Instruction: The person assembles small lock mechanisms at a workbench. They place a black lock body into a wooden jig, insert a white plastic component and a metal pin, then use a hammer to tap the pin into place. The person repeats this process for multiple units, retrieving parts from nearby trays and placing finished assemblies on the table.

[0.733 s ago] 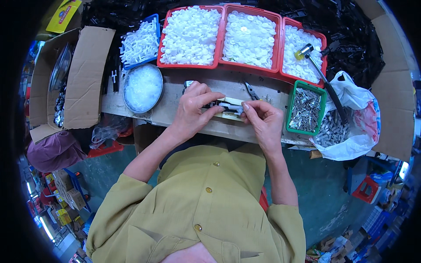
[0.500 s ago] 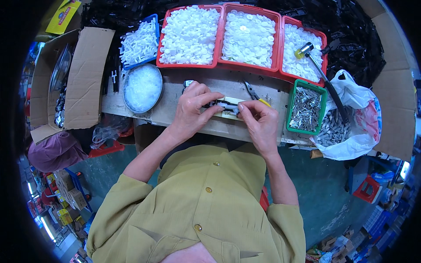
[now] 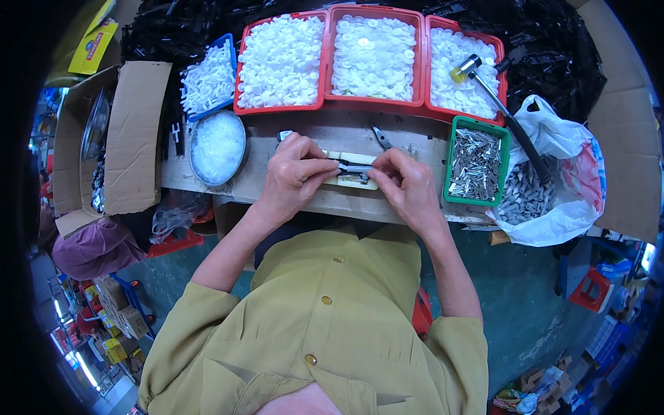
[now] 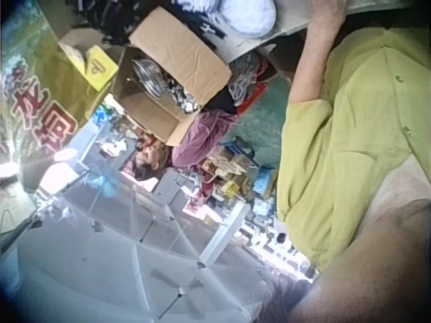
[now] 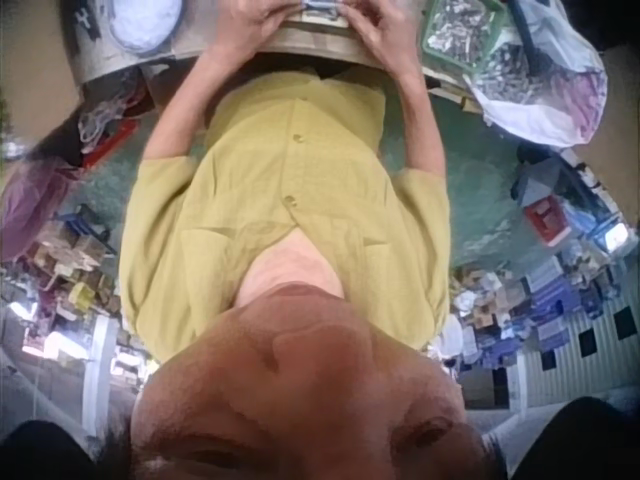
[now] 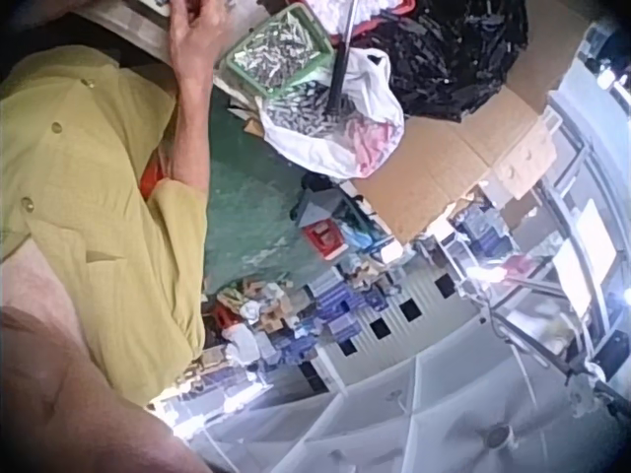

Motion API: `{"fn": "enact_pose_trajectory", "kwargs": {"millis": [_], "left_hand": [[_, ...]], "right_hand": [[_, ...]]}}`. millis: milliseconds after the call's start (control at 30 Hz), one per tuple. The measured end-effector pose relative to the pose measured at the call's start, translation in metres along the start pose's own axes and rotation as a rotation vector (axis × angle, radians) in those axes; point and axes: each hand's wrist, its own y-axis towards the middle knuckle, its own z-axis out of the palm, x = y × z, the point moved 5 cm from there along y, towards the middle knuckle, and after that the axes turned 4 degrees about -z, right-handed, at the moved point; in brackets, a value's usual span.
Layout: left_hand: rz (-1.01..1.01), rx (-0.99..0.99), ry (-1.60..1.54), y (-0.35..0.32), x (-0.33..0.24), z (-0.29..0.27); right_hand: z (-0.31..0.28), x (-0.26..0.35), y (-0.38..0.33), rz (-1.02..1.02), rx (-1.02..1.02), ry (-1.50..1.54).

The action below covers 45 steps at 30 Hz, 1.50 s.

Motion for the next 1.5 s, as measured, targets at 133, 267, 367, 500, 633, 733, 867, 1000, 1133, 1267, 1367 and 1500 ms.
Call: {"fn": "enact_pose_trajectory", "kwargs": {"millis": [133, 267, 367, 500, 633, 733, 867, 1000, 1133, 1267, 1367, 1500], "left_hand": [[0.005, -0.002, 0.011, 0.0, -0.002, -0.001], [0.01, -0.015, 0.002, -0.001, -0.002, 0.001], [-0.009, -0.002, 0.016, -0.002, -0.004, 0.001], [0.033, 0.001, 0.061, -0.004, -0.005, 0.004], [0.051, -0.005, 0.111, -0.009, -0.007, 0.003], [0.055, -0.006, 0.124, -0.008, -0.009, 0.002], [0.054, -0.016, 0.127, -0.009, -0.01, 0.002], [0.036, 0.0, 0.137, -0.009, -0.01, 0.001], [0.002, -0.006, 0.098, -0.011, -0.009, -0.003], [-0.004, -0.069, 0.041, -0.011, -0.01, -0.014], [-0.041, -0.155, 0.034, -0.02, -0.006, -0.031], [-0.108, -0.239, 0.004, -0.027, 0.003, -0.05]], "right_hand": [[-0.002, 0.004, 0.001, -0.296, -0.031, -0.173], [0.001, 0.008, -0.007, -0.393, -0.089, -0.297], [-0.001, 0.003, -0.009, -0.395, -0.059, -0.353], [-0.039, 0.007, 0.012, -0.379, -0.109, -0.423], [-0.117, 0.011, 0.059, -0.26, -0.376, -0.606], [-0.18, -0.022, 0.101, -0.131, -0.566, -0.97], [-0.221, -0.044, 0.131, 0.266, -0.498, -1.17], [-0.231, -0.055, 0.136, 0.283, -0.514, -1.082], [-0.234, -0.035, 0.125, 0.309, -0.501, -0.995], [-0.2, 0.011, 0.09, 0.148, -0.492, -0.822], [-0.131, 0.046, 0.068, -0.193, -0.346, -0.64], [-0.036, 0.067, 0.03, -0.432, 0.039, -0.586]]}}
